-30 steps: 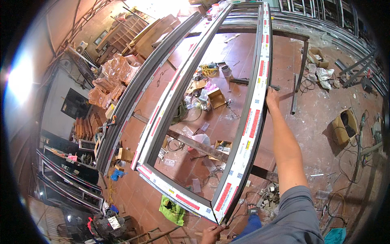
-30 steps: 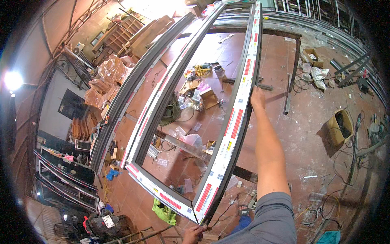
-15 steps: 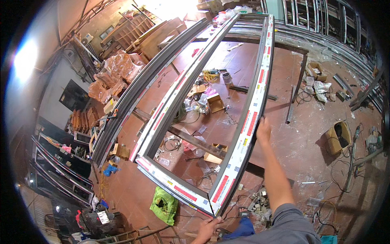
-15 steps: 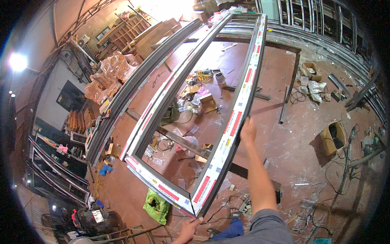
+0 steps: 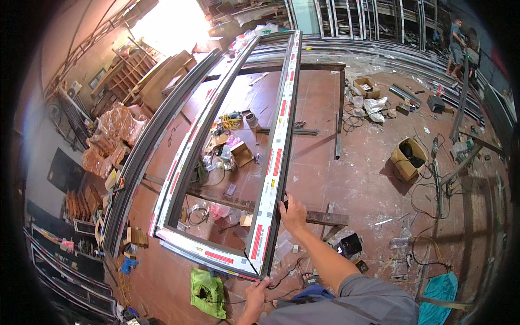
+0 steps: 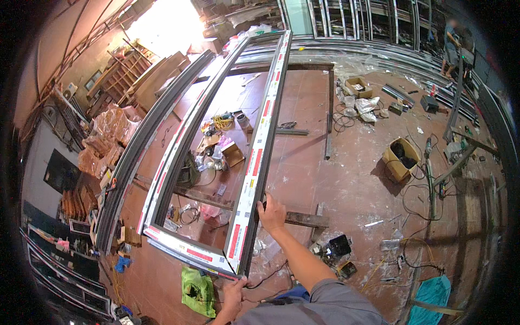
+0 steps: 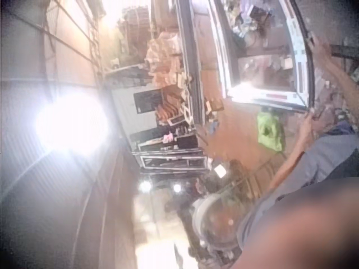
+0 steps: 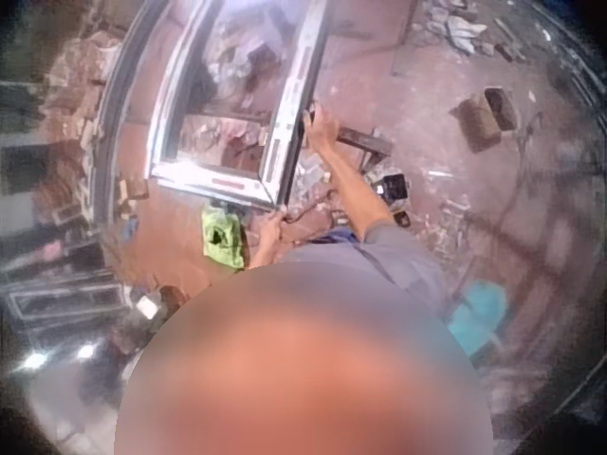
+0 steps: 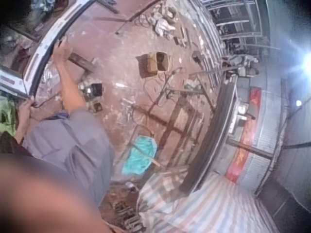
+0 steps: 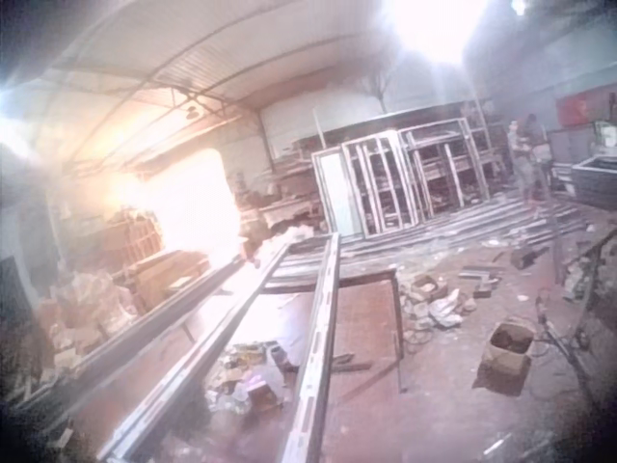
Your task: The person assembles a window frame by inserting a black rubber seal into the frame's groove. They use scissors to cut the seal to length and press it into place along the frame edges.
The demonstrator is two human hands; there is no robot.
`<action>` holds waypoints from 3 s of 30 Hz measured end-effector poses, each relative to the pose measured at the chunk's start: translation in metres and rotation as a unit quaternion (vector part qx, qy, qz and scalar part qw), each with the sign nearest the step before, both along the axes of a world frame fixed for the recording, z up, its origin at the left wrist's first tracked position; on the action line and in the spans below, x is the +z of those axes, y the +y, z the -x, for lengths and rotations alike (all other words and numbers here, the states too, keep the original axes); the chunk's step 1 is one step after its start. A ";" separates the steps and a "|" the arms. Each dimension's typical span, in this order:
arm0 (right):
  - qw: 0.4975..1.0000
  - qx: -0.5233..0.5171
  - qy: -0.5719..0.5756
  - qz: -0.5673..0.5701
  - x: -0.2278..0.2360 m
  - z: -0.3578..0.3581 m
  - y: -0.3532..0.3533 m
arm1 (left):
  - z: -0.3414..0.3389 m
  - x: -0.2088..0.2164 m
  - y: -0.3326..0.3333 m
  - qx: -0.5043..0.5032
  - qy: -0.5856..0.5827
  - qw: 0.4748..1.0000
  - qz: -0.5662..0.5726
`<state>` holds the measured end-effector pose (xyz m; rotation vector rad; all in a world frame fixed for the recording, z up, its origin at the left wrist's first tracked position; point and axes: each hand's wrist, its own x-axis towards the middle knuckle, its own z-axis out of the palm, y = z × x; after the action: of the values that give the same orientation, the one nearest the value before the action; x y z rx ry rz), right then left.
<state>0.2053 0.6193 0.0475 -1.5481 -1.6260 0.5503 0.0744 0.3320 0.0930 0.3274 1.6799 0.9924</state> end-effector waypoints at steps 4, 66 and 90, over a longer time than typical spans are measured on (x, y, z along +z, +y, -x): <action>0.999 -0.009 0.040 0.002 -0.002 -0.002 0.003 | 0.000 -0.009 -0.002 -0.003 0.043 0.999 0.021; 0.993 0.070 -0.094 0.000 0.001 0.000 0.013 | -0.022 0.036 0.003 0.106 -0.045 0.993 0.010; 0.999 0.043 0.003 0.030 -0.018 -0.003 0.010 | -0.018 0.002 0.004 0.110 -0.012 0.994 -0.013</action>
<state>0.2080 0.6291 0.0294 -1.5231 -1.6926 0.6535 0.0924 0.3356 0.0953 0.1475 1.7078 1.1753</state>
